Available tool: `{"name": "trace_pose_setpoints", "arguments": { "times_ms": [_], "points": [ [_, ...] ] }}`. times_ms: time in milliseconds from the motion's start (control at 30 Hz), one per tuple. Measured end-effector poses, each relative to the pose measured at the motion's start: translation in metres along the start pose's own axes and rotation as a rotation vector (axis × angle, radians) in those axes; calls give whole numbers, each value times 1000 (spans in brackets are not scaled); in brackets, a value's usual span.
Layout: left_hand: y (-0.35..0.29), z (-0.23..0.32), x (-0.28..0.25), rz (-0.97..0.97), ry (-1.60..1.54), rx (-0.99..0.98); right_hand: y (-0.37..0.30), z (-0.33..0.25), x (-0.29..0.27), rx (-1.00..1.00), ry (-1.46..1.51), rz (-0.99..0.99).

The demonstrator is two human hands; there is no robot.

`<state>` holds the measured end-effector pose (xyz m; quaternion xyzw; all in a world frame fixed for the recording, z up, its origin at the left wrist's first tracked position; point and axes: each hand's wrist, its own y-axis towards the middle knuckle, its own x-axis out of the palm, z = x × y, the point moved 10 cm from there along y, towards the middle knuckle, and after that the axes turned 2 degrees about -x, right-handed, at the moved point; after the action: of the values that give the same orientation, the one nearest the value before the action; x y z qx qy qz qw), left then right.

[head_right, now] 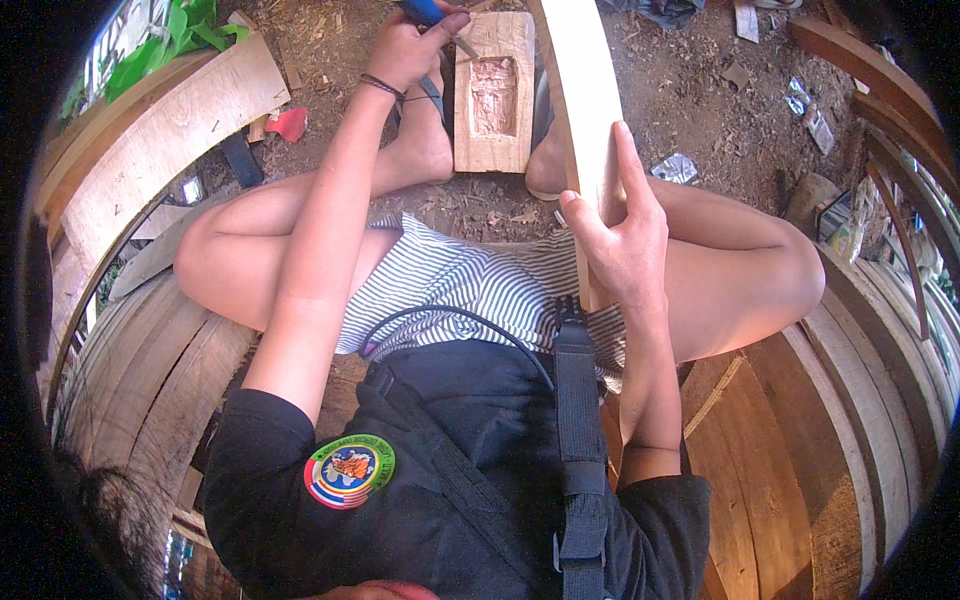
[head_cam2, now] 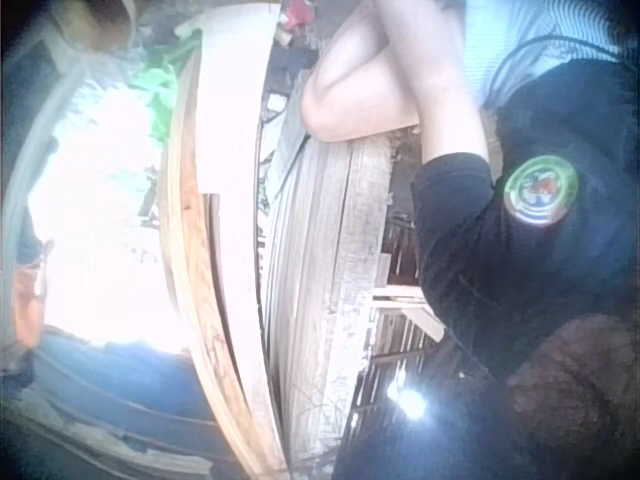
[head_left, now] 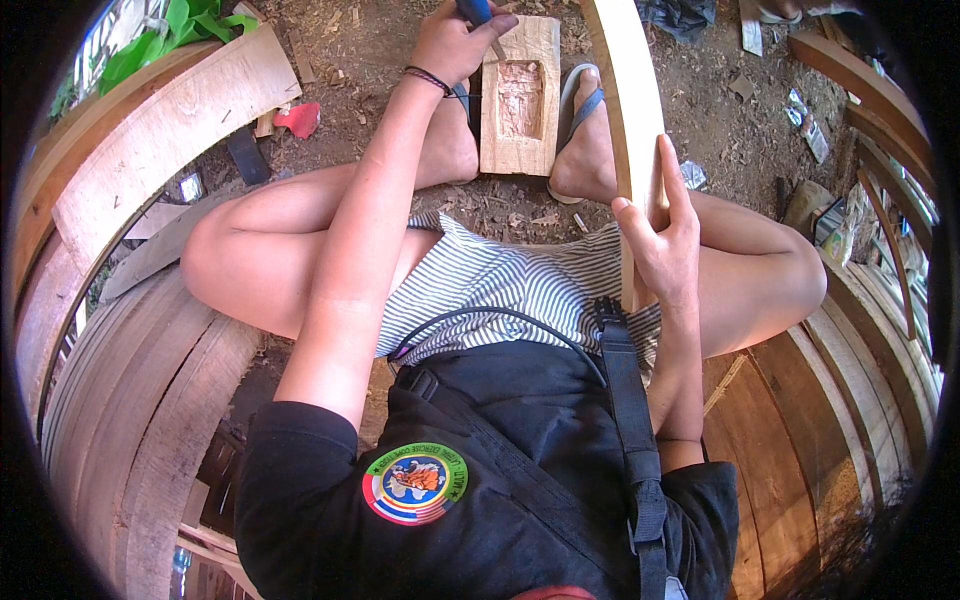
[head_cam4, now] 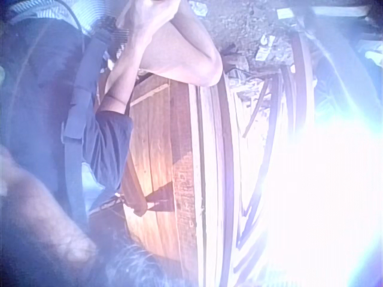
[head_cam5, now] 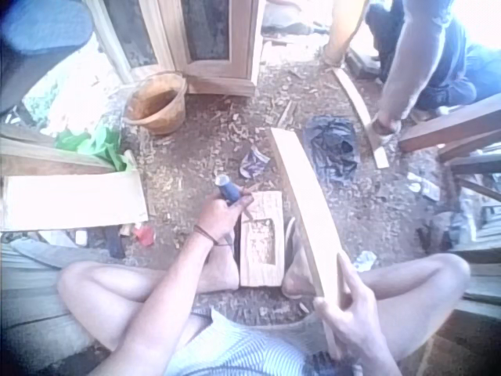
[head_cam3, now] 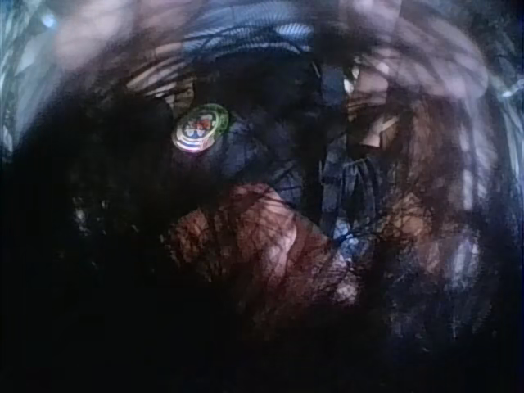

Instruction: The person carves out a recessed area in a block of wood using a chisel and a wooden mallet while holding a curved wooden piece.

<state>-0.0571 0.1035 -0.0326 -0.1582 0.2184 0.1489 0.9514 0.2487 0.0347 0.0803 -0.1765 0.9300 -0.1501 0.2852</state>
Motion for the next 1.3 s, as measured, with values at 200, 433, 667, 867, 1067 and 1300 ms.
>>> {"name": "trace_pose_setpoints", "arguments": {
  "times_ms": [200, 433, 667, 867, 1067, 1300],
  "points": [
    [-2, 7, 2, -28, -5, 30, -1, -1, -1, -1, -7, 10],
    [-2, 9, 1, -25, -38, 41, -1, -1, -1, 5, -4, 12],
    [-7, 31, 5, -56, -116, 134, -1, 2, 0, 37, 20, -10],
    [7, 12, 14, -65, 240, 125, 11, -63, -40, -319, 5, 97],
    [17, 28, 32, -106, 173, 90, 30, -102, -67, -511, -212, 203],
    [23, 36, 38, -18, 333, 332, 42, -117, -48, -513, -217, 98]
  ]
}}
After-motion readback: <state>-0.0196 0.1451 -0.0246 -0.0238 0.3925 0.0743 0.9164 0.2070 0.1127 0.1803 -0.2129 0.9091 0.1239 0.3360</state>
